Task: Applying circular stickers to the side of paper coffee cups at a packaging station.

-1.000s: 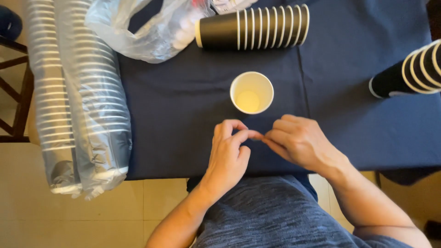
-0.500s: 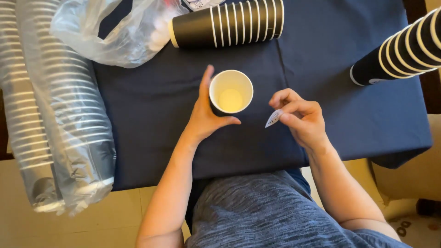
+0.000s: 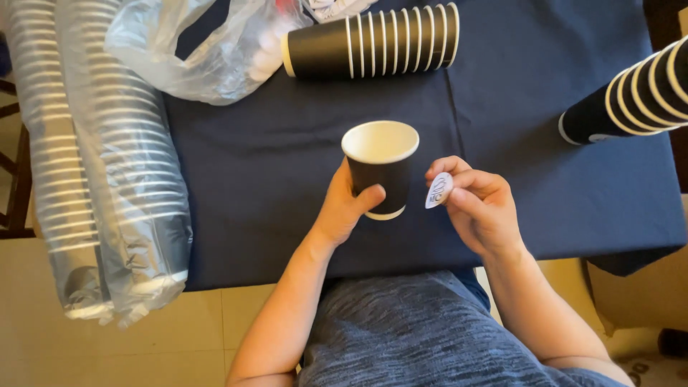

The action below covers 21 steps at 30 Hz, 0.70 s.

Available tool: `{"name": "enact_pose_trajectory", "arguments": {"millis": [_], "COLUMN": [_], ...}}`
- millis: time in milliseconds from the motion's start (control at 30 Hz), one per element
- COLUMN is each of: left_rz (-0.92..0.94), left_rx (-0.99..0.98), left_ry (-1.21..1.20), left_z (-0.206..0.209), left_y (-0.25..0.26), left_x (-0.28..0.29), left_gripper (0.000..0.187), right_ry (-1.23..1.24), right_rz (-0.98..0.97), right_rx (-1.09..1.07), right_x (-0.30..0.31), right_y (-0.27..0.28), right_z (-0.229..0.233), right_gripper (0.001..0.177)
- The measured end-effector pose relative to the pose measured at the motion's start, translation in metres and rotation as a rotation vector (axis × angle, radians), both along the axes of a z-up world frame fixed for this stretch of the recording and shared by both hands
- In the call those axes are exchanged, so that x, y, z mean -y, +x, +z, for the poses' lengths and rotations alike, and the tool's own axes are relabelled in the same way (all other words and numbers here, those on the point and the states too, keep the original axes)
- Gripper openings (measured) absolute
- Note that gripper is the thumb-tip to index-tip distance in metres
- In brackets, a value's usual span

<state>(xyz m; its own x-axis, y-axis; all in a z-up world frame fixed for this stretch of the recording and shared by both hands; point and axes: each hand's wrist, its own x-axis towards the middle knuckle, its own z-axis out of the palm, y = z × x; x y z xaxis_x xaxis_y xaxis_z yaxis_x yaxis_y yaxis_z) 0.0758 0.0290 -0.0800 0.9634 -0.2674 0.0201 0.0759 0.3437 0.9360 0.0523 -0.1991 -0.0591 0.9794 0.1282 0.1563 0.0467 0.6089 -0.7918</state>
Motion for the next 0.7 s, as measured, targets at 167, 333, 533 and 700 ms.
{"name": "enact_pose_trajectory", "arguments": {"millis": [167, 333, 533, 700], "left_rz": [0.004, 0.033, 0.066, 0.096], "left_rx": [-0.042, -0.072, -0.16, -0.076], "left_ry": [-0.035, -0.106, -0.147, 0.009], "left_z": [0.01, 0.02, 0.021, 0.037], "left_y": [-0.012, -0.018, -0.027, -0.034], "left_x": [0.01, 0.016, 0.021, 0.023], "left_gripper": [0.062, 0.064, 0.057, 0.09], "right_ry": [-0.188, -0.285, -0.401, -0.485], "right_rz": [-0.066, -0.084, -0.097, -0.105], "right_rx": [0.008, 0.049, 0.06, 0.064], "right_x": [-0.018, -0.025, -0.028, -0.031], "right_y": [-0.01, -0.009, -0.012, -0.009], "right_z": [0.03, 0.04, 0.044, 0.045], "right_gripper": [0.01, 0.009, 0.011, 0.012]}}
